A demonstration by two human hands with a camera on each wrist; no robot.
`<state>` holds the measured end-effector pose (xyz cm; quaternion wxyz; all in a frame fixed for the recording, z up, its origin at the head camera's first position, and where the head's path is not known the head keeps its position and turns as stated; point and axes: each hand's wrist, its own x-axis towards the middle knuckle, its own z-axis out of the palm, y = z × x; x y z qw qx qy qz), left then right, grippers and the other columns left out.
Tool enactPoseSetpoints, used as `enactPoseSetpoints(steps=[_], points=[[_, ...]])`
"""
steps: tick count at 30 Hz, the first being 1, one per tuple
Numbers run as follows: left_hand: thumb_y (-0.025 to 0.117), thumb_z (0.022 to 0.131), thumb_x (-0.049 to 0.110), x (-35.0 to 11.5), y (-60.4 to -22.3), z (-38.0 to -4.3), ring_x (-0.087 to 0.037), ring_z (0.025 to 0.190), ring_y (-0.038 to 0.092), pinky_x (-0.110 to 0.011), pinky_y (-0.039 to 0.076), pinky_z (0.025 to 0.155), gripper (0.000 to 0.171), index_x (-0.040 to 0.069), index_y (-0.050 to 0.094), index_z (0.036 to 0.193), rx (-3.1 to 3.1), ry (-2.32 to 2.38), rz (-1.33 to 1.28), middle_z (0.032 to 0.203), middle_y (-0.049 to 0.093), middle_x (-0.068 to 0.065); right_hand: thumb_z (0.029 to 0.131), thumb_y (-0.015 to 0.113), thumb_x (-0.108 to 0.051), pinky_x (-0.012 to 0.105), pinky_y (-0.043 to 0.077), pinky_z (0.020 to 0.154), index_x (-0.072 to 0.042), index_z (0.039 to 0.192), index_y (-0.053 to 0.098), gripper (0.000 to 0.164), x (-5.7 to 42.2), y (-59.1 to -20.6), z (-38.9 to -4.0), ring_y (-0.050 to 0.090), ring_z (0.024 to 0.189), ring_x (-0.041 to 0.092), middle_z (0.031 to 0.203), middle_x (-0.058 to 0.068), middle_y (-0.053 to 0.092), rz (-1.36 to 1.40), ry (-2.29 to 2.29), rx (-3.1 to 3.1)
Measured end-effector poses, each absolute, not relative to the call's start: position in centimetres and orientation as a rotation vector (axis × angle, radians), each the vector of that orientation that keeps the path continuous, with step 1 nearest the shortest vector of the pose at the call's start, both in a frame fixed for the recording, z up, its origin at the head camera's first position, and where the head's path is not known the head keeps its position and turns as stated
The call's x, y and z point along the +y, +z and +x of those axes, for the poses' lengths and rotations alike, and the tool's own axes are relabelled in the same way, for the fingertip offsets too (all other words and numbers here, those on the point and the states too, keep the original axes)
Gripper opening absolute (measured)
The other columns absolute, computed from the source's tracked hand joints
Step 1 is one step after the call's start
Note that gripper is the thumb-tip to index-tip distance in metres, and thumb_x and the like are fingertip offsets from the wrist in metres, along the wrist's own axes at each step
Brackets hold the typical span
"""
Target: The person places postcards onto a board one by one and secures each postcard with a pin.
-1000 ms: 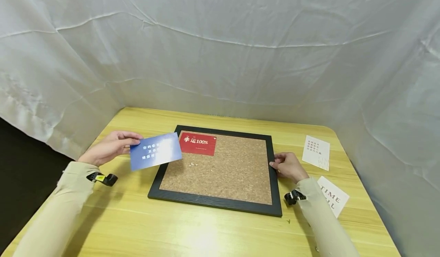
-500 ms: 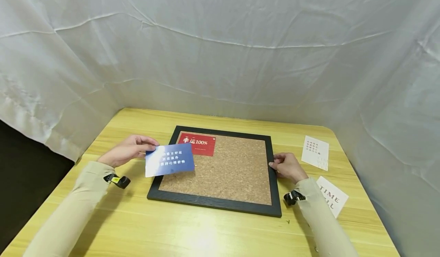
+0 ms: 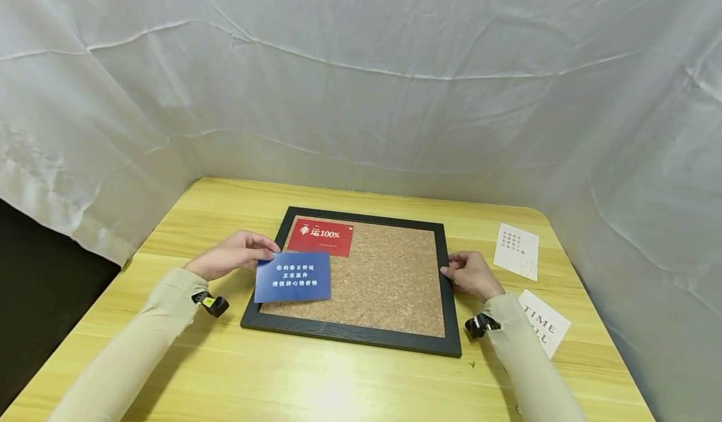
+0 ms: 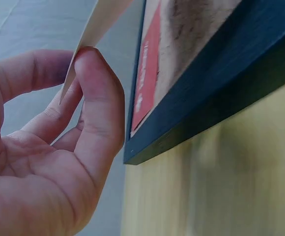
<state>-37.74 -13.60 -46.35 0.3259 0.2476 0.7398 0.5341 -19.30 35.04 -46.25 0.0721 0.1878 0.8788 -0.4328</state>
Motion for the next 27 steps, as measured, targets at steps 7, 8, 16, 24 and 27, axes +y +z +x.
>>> enactPoseSetpoints(steps=[7,8,16,24,27], points=[[0.061,0.1,0.005,-12.3,-46.9,-37.3,-0.01,0.078,0.058,-0.023,0.05,0.068,0.024,-0.004,0.071,0.12,2.059,1.305,0.673,0.121,0.074,-0.017,0.103,0.062,-0.011,0.038,0.063,0.082,0.014,0.144,0.047,0.051,35.0,-46.3,-19.2,0.063,0.098,0.022,0.112,0.017,0.058,0.563,-1.303,2.641],[0.062,0.099,0.005,-12.2,-46.9,-37.3,-0.011,0.08,0.059,-0.024,0.05,0.069,0.024,-0.004,0.071,0.119,2.084,1.289,0.683,0.119,0.074,-0.018,0.103,0.062,-0.011,0.038,0.063,0.082,0.014,0.144,0.047,0.051,35.0,-46.3,-19.3,0.063,0.097,0.022,0.112,0.017,0.058,0.562,-1.302,2.641],[0.071,0.092,0.0,-10.9,-47.0,-37.3,-0.016,0.087,0.065,-0.023,0.055,0.079,0.025,-0.007,0.068,0.117,2.231,1.216,0.826,0.1,0.073,-0.016,0.103,0.062,-0.012,0.038,0.063,0.082,0.014,0.144,0.047,0.05,35.1,-46.4,-19.4,0.063,0.095,0.02,0.112,0.016,0.059,0.554,-1.306,2.643],[0.078,0.089,0.001,-9.5,-47.2,-37.0,-0.015,0.083,0.063,-0.027,0.056,0.079,0.028,-0.003,0.068,0.115,2.416,1.057,0.992,0.092,0.071,-0.007,0.103,0.062,-0.011,0.037,0.063,0.081,0.014,0.145,0.047,0.051,35.1,-46.4,-19.3,0.062,0.096,0.021,0.112,0.016,0.058,0.561,-1.314,2.637],[0.079,0.089,0.002,-9.0,-47.3,-37.0,-0.016,0.085,0.064,-0.032,0.058,0.084,0.028,-0.001,0.068,0.115,2.445,1.006,1.017,0.094,0.071,-0.006,0.103,0.063,-0.011,0.037,0.063,0.08,0.014,0.145,0.047,0.051,35.0,-46.4,-19.3,0.062,0.095,0.021,0.112,0.017,0.058,0.566,-1.312,2.64]])
